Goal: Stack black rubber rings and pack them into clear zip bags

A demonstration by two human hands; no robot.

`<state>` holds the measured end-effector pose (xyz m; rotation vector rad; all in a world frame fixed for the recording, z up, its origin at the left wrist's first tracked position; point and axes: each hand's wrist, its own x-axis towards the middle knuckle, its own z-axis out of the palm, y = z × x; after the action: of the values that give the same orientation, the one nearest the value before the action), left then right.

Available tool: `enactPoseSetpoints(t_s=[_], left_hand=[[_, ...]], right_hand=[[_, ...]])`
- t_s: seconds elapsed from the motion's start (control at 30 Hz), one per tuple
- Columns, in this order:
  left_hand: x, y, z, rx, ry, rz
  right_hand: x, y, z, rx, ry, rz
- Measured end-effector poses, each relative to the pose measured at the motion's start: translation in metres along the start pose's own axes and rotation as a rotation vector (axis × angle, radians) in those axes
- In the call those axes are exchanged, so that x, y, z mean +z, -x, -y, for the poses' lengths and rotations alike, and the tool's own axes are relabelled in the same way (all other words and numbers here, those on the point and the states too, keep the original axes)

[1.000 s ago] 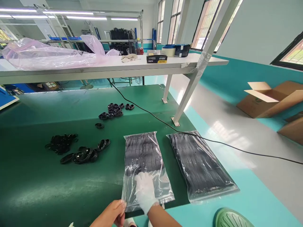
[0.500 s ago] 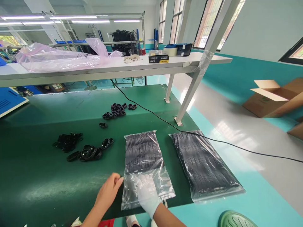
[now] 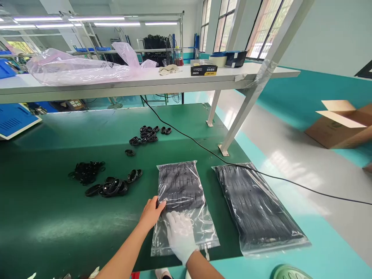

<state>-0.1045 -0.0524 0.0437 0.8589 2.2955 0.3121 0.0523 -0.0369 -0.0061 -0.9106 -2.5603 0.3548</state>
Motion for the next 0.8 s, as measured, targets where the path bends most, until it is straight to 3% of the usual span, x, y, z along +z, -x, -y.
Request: enactPoseSetpoints(t_s=[0.23,0.57,0.8], left_hand=[[-0.009,-0.012,-0.001,0.014,0.0,0.073],[-0.012,-0.01,-0.009,0.038,-0.061,0.054],[-0.013,-0.017,0.0,0.076,0.06,0.114]], right_hand=[[-0.004,-0.002,0.002,0.045,-0.039,0.023],[-0.003,-0.005,0.005,0.097,-0.026,0.046],[0.001,-0.002,0.004,0.129,-0.022,0.011]])
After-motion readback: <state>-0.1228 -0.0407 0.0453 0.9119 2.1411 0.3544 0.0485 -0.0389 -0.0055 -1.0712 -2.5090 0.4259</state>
